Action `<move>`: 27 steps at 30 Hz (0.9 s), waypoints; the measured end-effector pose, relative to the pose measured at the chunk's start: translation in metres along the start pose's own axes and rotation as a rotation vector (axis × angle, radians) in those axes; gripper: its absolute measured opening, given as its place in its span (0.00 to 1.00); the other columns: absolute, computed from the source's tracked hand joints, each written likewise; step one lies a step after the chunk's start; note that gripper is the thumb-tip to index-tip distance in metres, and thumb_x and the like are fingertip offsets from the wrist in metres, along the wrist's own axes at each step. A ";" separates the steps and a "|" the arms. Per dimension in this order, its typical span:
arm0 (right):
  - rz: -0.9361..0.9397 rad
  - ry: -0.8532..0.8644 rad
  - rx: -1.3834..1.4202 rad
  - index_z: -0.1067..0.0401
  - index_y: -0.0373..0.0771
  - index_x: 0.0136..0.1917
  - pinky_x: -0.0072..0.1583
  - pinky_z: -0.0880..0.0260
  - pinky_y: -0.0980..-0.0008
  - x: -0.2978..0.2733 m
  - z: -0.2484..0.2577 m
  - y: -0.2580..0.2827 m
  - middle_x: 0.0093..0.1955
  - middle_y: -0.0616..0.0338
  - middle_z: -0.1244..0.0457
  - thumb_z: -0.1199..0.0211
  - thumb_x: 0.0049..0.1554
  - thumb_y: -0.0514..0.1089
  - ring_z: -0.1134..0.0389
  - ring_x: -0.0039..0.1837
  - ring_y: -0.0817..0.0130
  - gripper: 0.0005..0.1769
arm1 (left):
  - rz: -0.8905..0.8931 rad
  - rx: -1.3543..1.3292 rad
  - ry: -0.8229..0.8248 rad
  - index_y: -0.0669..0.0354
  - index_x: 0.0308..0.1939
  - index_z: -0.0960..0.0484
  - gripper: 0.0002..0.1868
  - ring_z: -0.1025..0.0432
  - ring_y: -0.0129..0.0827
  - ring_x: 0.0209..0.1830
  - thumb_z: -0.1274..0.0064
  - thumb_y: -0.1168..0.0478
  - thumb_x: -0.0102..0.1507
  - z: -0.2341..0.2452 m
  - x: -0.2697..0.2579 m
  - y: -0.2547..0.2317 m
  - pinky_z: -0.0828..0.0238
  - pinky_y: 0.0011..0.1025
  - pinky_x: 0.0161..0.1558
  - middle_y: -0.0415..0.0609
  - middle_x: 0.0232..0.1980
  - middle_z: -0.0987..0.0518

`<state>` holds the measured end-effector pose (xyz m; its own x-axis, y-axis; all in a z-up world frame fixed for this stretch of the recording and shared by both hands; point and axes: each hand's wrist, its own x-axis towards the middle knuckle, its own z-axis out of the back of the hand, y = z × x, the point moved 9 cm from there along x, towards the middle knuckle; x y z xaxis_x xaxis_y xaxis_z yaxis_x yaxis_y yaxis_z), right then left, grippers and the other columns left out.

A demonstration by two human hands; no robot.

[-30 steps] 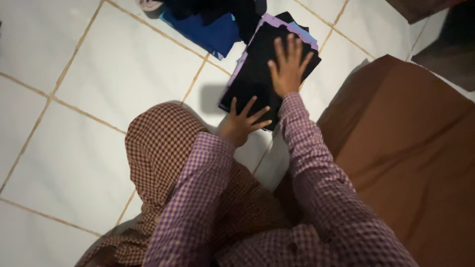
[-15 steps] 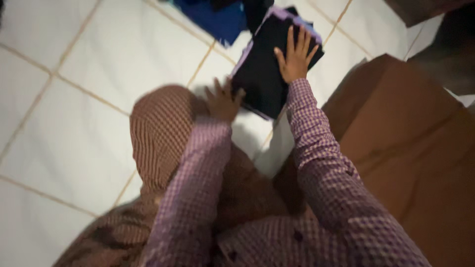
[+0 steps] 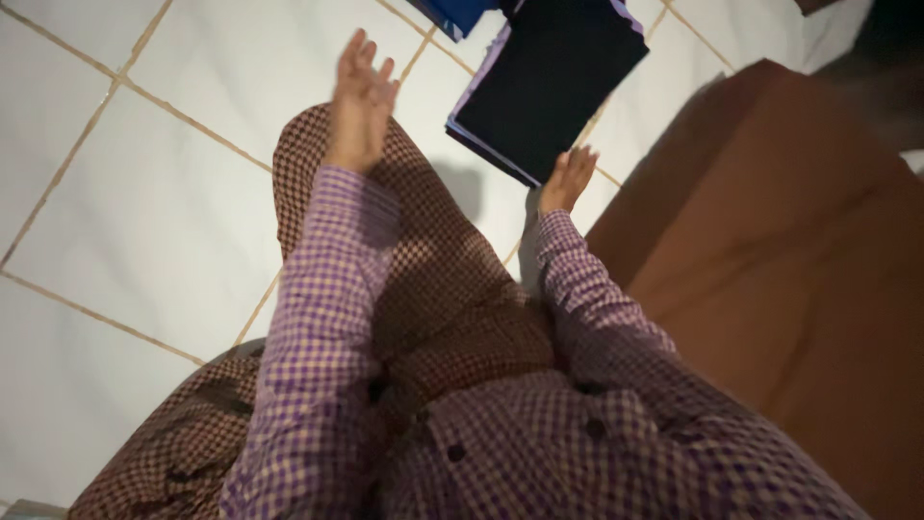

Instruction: The person folds black and purple clothes by hand on the floor and places them onto a stack of folded laundry.

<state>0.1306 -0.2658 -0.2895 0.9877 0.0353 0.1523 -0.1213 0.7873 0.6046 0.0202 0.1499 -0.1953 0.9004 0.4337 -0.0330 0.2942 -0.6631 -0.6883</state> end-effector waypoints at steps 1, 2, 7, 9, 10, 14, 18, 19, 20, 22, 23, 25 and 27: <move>-0.085 -0.011 -0.019 0.58 0.40 0.86 0.85 0.68 0.53 -0.007 0.000 -0.017 0.89 0.44 0.68 0.59 0.74 0.58 0.68 0.89 0.48 0.35 | 0.003 -0.001 0.010 0.52 0.82 0.51 0.44 0.54 0.56 0.84 0.45 0.58 0.66 -0.001 -0.008 -0.012 0.52 0.53 0.82 0.58 0.85 0.55; -0.171 -0.020 -0.042 0.58 0.35 0.85 0.85 0.69 0.55 -0.014 0.003 -0.031 0.88 0.44 0.66 0.60 0.74 0.59 0.67 0.89 0.49 0.36 | -0.003 -0.031 -0.006 0.52 0.82 0.49 0.41 0.52 0.56 0.85 0.47 0.52 0.69 0.003 -0.018 -0.025 0.52 0.51 0.83 0.60 0.85 0.53; -0.351 -0.072 0.245 0.53 0.31 0.80 0.80 0.61 0.55 -0.050 0.007 -0.046 0.83 0.40 0.59 0.57 0.69 0.57 0.59 0.83 0.46 0.36 | 0.015 0.076 -0.261 0.50 0.77 0.39 0.34 0.38 0.55 0.80 0.46 0.47 0.71 0.086 -0.074 -0.097 0.36 0.50 0.78 0.59 0.81 0.38; -0.420 -0.078 0.336 0.51 0.31 0.79 0.78 0.56 0.56 -0.055 0.003 -0.043 0.81 0.39 0.57 0.56 0.68 0.56 0.54 0.81 0.46 0.35 | -0.019 0.015 -0.294 0.49 0.76 0.37 0.32 0.33 0.52 0.73 0.45 0.50 0.71 0.140 -0.103 -0.130 0.32 0.52 0.74 0.56 0.79 0.35; -0.436 -0.083 0.281 0.47 0.31 0.77 0.77 0.50 0.56 -0.053 -0.003 -0.038 0.78 0.37 0.52 0.50 0.66 0.54 0.49 0.78 0.45 0.35 | -0.046 -0.088 -0.315 0.50 0.77 0.37 0.31 0.32 0.52 0.73 0.46 0.50 0.71 0.171 -0.122 -0.149 0.31 0.53 0.75 0.55 0.79 0.34; -0.375 -0.068 0.224 0.40 0.27 0.73 0.73 0.36 0.57 -0.076 -0.019 -0.017 0.72 0.34 0.42 0.35 0.58 0.45 0.37 0.72 0.45 0.35 | -0.182 -0.138 -0.441 0.50 0.79 0.33 0.28 0.35 0.49 0.79 0.48 0.51 0.75 0.247 -0.218 -0.218 0.31 0.49 0.79 0.52 0.81 0.34; -0.448 0.047 0.316 0.45 0.26 0.74 0.69 0.40 0.54 -0.092 -0.042 -0.008 0.72 0.32 0.47 0.33 0.57 0.40 0.43 0.71 0.42 0.37 | -0.287 -0.213 -0.485 0.49 0.78 0.33 0.27 0.37 0.47 0.78 0.48 0.54 0.75 0.230 -0.227 -0.238 0.32 0.40 0.70 0.52 0.82 0.36; -0.445 0.020 0.353 0.43 0.26 0.71 0.67 0.37 0.56 -0.090 -0.042 -0.006 0.67 0.35 0.43 0.33 0.55 0.39 0.38 0.68 0.44 0.35 | -0.280 -0.303 -0.341 0.51 0.78 0.34 0.27 0.35 0.48 0.77 0.50 0.56 0.74 0.205 -0.204 -0.234 0.34 0.37 0.63 0.52 0.82 0.37; -0.444 -0.010 0.389 0.41 0.27 0.69 0.64 0.33 0.57 -0.089 -0.042 -0.006 0.63 0.38 0.38 0.33 0.53 0.38 0.34 0.64 0.45 0.34 | -0.268 -0.273 -0.282 0.53 0.79 0.35 0.28 0.34 0.49 0.78 0.51 0.57 0.75 0.182 -0.181 -0.224 0.33 0.37 0.63 0.55 0.83 0.37; -0.404 0.104 1.108 0.40 0.34 0.64 0.54 0.31 0.55 -0.088 -0.063 0.006 0.55 0.41 0.36 0.35 0.57 0.36 0.33 0.55 0.46 0.24 | -0.217 -0.212 -0.095 0.53 0.81 0.39 0.28 0.34 0.44 0.77 0.54 0.60 0.76 0.121 -0.127 -0.184 0.32 0.39 0.66 0.55 0.84 0.38; -0.307 0.220 1.824 0.39 0.41 0.60 0.43 0.29 0.52 -0.085 -0.066 0.025 0.48 0.44 0.35 0.37 0.61 0.35 0.32 0.46 0.46 0.17 | -0.222 -0.156 -0.005 0.51 0.79 0.38 0.29 0.34 0.44 0.80 0.51 0.59 0.74 0.090 -0.103 -0.160 0.32 0.39 0.72 0.53 0.82 0.35; -0.616 0.325 1.542 0.34 0.30 0.57 0.43 0.29 0.57 -0.079 -0.068 -0.005 0.46 0.43 0.34 0.39 0.61 0.37 0.32 0.45 0.49 0.12 | -0.128 -0.221 0.058 0.54 0.77 0.35 0.30 0.34 0.43 0.74 0.45 0.53 0.72 0.042 -0.057 -0.085 0.34 0.42 0.75 0.48 0.76 0.32; -0.893 0.418 1.241 0.29 0.20 0.54 0.43 0.29 0.62 -0.078 -0.067 -0.032 0.44 0.42 0.32 0.41 0.61 0.39 0.32 0.44 0.53 0.16 | 0.106 -0.052 -0.148 0.61 0.73 0.28 0.26 0.45 0.46 0.49 0.51 0.53 0.74 0.029 -0.026 0.015 0.47 0.44 0.55 0.48 0.53 0.35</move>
<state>0.0638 -0.2527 -0.3731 0.7132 0.1805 -0.6773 0.6940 -0.3177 0.6461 -0.0080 0.1467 -0.2258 0.8714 0.4424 -0.2123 0.2198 -0.7387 -0.6372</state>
